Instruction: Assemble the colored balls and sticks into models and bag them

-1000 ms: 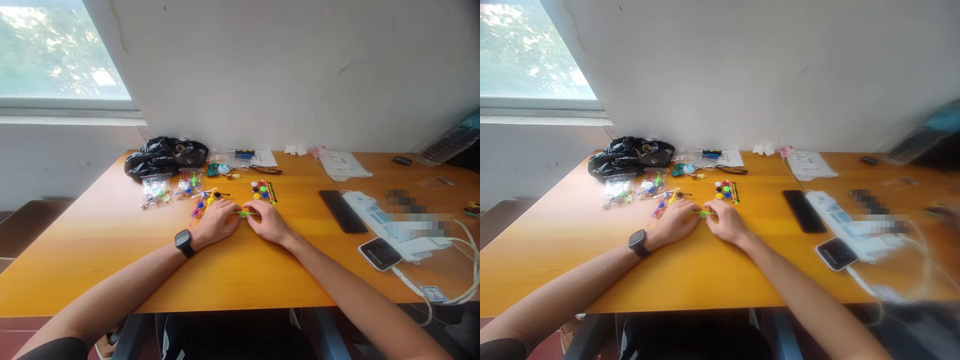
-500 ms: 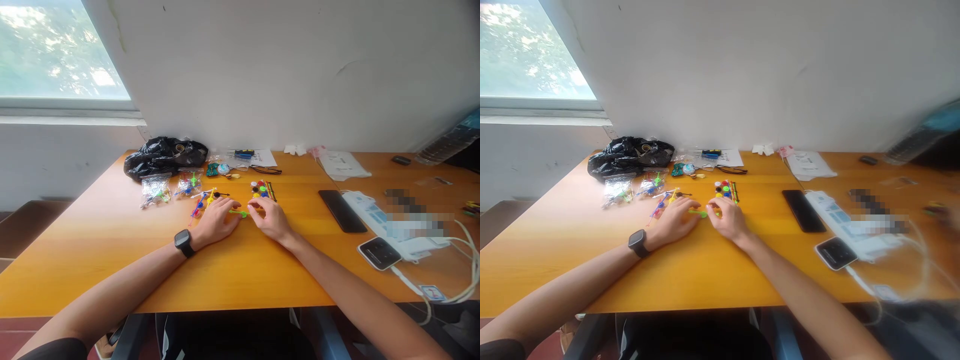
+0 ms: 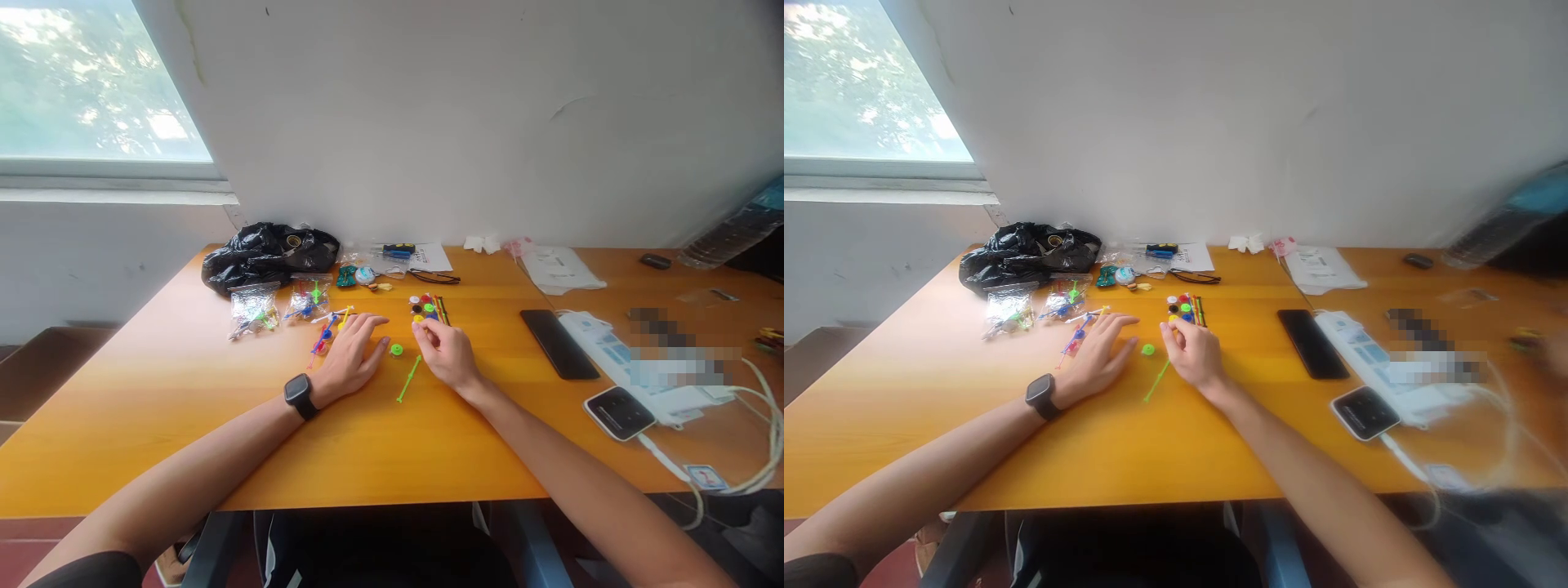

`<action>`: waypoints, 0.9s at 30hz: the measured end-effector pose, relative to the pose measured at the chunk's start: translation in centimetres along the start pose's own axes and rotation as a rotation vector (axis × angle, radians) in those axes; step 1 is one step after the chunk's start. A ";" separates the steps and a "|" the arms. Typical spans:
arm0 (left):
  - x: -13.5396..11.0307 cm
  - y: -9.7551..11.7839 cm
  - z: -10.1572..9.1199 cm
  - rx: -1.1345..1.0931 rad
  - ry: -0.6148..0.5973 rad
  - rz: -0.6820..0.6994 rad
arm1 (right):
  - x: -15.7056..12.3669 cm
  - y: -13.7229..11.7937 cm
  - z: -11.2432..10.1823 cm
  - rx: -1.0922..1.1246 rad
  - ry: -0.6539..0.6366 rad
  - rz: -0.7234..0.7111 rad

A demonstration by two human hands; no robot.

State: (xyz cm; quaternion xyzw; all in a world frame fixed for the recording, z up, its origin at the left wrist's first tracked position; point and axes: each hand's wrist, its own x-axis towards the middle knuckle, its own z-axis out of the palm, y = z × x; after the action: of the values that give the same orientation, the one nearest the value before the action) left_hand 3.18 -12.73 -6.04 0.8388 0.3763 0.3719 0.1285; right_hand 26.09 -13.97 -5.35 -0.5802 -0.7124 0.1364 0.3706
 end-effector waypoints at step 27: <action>-0.3 0.6 0.6 -0.073 -0.251 0.273 | 0.2 0.9 0.5 0.230 -0.236 -0.071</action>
State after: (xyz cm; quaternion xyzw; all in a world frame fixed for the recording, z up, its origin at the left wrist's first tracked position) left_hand 3.77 -13.30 -6.32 0.9166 0.2262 0.2916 0.1534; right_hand 26.41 -13.35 -6.20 -0.4883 -0.7507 0.2710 0.3529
